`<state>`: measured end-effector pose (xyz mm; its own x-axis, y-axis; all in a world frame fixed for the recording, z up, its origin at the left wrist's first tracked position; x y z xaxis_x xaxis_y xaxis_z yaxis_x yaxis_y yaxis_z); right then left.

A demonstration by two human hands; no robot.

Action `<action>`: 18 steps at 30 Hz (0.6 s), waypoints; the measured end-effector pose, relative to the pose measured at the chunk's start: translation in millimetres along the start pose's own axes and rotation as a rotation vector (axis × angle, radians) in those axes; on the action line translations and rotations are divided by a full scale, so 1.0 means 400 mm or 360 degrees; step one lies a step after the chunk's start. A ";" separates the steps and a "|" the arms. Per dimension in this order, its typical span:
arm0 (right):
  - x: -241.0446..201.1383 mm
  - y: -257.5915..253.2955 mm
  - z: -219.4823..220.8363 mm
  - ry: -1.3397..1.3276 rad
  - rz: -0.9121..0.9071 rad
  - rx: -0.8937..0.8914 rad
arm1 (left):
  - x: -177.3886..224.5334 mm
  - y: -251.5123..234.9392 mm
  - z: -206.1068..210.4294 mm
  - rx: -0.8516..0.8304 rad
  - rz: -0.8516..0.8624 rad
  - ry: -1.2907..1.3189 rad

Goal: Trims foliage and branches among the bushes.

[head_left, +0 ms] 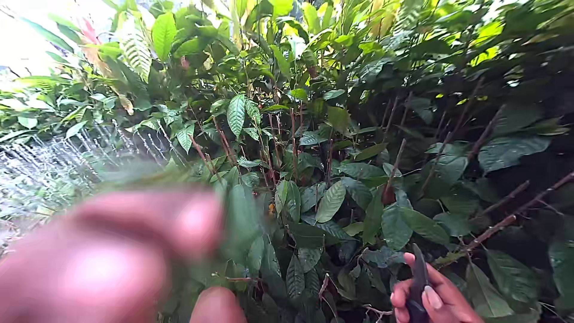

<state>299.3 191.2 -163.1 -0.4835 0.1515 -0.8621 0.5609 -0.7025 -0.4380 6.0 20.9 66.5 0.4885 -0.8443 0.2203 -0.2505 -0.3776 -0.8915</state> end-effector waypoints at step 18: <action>0.195 -0.038 0.064 0.0175 0.0035 0.0124 | -0.346 0.424 0.523 -0.0870 -0.1675 0.1174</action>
<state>235.8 195.8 -217.2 -0.3927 0.2081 -0.8958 0.5144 -0.7577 -0.4016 70.9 153.1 -197.8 0.1439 -0.0136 0.9895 -0.4193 -0.9065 0.0485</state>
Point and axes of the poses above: each hand's wrist, its own y-axis away from the middle knuckle, its own z-axis out of the palm, x = y × z, the point moved 7 cm from there along -y, towards the middle knuckle, and after that the axes turned 11 degrees about -x, right-handed, at the moved point
